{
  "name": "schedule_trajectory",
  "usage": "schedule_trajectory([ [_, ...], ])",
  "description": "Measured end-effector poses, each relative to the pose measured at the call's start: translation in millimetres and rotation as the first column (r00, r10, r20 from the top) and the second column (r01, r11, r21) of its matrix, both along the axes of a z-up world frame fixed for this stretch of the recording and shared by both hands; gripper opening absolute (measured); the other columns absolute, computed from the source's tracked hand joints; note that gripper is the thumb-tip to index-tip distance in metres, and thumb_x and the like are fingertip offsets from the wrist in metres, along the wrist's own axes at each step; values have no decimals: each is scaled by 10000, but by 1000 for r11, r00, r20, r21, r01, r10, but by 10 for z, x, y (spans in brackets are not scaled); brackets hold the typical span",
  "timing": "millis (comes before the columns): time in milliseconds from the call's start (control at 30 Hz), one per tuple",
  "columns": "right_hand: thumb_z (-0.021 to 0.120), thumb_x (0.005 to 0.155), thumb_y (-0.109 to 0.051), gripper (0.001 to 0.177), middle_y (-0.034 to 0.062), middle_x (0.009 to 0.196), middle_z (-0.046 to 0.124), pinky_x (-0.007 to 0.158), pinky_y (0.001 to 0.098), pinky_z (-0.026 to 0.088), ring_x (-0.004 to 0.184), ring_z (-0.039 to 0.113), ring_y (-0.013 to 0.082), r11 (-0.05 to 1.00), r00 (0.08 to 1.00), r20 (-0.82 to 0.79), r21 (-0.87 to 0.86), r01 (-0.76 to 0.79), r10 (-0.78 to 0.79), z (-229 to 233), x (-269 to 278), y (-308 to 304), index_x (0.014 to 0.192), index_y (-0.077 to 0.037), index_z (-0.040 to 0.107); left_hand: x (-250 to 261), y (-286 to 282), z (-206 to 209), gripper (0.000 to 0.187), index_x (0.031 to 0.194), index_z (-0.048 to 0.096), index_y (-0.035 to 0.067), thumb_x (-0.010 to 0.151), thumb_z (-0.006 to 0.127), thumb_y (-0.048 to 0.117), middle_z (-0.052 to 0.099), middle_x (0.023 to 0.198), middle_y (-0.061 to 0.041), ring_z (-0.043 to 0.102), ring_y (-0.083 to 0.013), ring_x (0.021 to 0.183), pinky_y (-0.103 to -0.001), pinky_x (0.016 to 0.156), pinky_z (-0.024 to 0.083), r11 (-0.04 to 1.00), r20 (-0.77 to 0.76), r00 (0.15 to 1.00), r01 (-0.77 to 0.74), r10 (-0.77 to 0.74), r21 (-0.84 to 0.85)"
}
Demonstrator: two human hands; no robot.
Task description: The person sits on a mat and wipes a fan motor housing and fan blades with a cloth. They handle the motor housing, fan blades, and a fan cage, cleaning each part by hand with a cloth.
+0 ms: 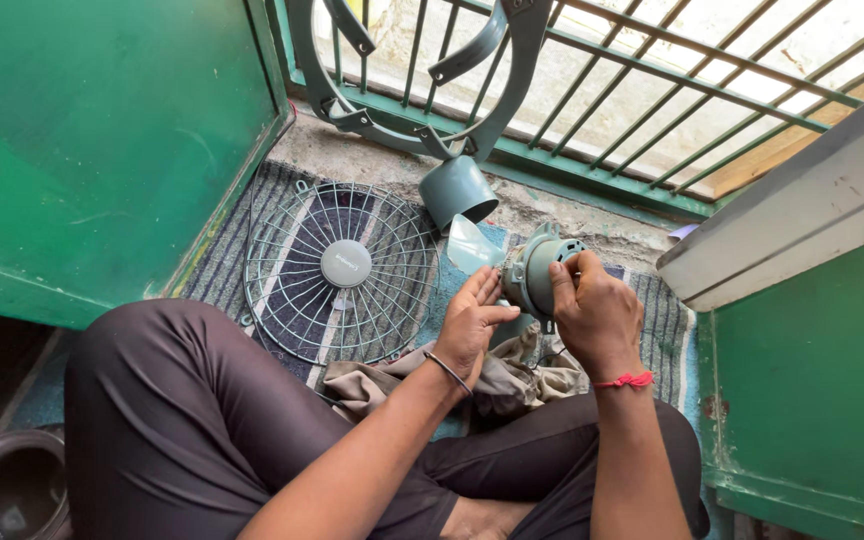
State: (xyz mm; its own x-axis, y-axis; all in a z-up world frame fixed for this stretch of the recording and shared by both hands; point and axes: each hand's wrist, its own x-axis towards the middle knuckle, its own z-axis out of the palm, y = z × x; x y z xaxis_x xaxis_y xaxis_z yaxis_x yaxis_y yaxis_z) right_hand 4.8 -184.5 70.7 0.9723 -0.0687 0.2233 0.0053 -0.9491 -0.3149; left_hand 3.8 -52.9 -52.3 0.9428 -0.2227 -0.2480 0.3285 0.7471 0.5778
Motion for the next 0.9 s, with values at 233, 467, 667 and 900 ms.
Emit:
schedule_trajectory([
  [233,569,1002,-385,282,160,735,726,640,505,538,709,718,379,976,989,-92,-172,-133,118,149,-5,-57,1069,-124,647,40,97,31,992,1594,122,-56,749,638,-103,220,1676,-250,250,-322,1558,-368,1203,302,995,77,994,68,-74,77],
  [467,501,1050,-361,274,177,681,687,613,515,519,652,689,379,918,961,-195,-309,-251,197,201,90,-72,1055,-121,633,76,109,98,988,1592,124,-42,753,644,-84,198,1670,-244,238,-333,1548,-384,1213,288,978,48,992,105,-116,182],
  [667,530,1011,-362,336,210,759,691,679,541,514,741,680,412,972,978,-152,-168,-168,142,166,147,-43,922,-94,711,111,124,37,975,1592,122,-46,762,633,-68,192,1674,-243,248,-338,1546,-382,1205,292,989,35,993,105,-109,101],
  [900,547,1011,-371,385,206,739,681,675,510,521,726,689,393,993,982,-171,-69,-95,82,123,140,-47,856,-61,712,143,23,-60,954,1584,157,-68,749,618,-92,235,1663,-261,247,-325,1554,-361,1200,301,995,29,999,42,-44,89],
])
